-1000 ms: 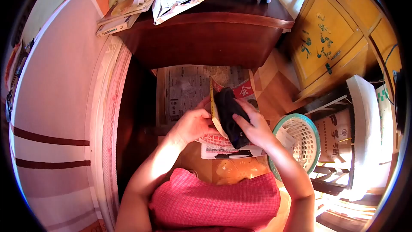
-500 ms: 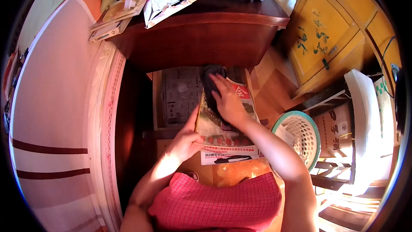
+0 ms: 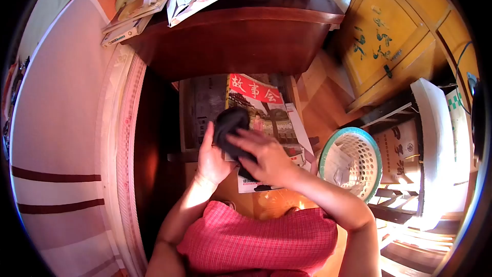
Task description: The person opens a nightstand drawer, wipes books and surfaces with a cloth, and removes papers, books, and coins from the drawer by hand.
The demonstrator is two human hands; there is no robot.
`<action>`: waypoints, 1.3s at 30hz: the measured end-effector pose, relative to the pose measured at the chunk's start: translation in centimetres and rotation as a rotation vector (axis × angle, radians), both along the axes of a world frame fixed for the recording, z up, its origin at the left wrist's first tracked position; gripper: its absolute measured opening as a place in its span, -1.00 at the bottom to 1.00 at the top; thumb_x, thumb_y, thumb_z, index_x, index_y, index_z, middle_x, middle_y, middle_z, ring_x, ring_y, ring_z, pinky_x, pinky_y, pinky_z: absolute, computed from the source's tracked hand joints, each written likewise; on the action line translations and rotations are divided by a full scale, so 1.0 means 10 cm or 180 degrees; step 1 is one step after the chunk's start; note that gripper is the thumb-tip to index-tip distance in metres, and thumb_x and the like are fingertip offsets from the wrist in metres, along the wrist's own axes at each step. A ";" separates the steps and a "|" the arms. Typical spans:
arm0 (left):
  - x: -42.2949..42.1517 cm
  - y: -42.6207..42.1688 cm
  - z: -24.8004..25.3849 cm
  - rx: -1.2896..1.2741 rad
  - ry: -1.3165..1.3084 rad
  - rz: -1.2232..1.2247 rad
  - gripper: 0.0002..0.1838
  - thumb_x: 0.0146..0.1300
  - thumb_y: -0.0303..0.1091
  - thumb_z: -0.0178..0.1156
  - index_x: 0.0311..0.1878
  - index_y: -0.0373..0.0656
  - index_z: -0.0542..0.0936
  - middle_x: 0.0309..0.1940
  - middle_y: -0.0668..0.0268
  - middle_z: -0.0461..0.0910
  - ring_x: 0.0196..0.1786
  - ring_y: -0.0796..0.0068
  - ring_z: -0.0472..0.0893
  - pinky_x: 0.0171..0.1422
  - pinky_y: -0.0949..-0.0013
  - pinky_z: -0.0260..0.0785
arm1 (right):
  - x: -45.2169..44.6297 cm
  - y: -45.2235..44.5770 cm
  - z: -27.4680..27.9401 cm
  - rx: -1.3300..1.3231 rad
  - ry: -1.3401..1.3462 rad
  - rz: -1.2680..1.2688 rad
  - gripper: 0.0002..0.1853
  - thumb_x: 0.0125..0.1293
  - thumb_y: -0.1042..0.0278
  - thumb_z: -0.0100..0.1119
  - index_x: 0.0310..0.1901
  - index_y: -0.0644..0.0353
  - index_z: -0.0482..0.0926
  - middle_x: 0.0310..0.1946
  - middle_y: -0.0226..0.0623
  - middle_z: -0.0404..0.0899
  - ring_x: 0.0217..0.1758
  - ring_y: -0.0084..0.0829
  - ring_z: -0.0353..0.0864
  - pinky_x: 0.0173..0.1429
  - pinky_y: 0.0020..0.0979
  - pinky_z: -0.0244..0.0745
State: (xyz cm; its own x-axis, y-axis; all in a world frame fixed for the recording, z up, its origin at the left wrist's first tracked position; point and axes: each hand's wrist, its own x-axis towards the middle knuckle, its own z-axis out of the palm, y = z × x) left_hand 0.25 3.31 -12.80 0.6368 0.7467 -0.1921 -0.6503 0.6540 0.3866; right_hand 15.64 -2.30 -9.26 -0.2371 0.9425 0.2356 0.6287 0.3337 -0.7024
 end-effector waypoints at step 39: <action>-0.01 -0.12 -0.08 0.0446 0.1008 0.0326 -0.14 -0.16 -0.78 -0.08 0.32 0.00 0.11 0.12 0.25 0.34 0.18 0.37 0.38 0.18 0.32 0.30 | 0.77 -0.18 0.78 -0.0689 0.0149 -0.1101 -0.54 0.08 0.41 0.16 0.09 0.16 0.51 -0.07 0.02 0.58 -0.02 -0.09 0.60 0.11 -0.28 0.46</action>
State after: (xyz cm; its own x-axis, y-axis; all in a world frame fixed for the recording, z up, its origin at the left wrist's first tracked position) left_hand 0.17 2.12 -13.56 0.4826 0.8367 -0.2590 -0.5433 0.5179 0.6607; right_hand 23.36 -4.11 -1.49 0.1089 0.9937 0.0259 0.6436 -0.0506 -0.7637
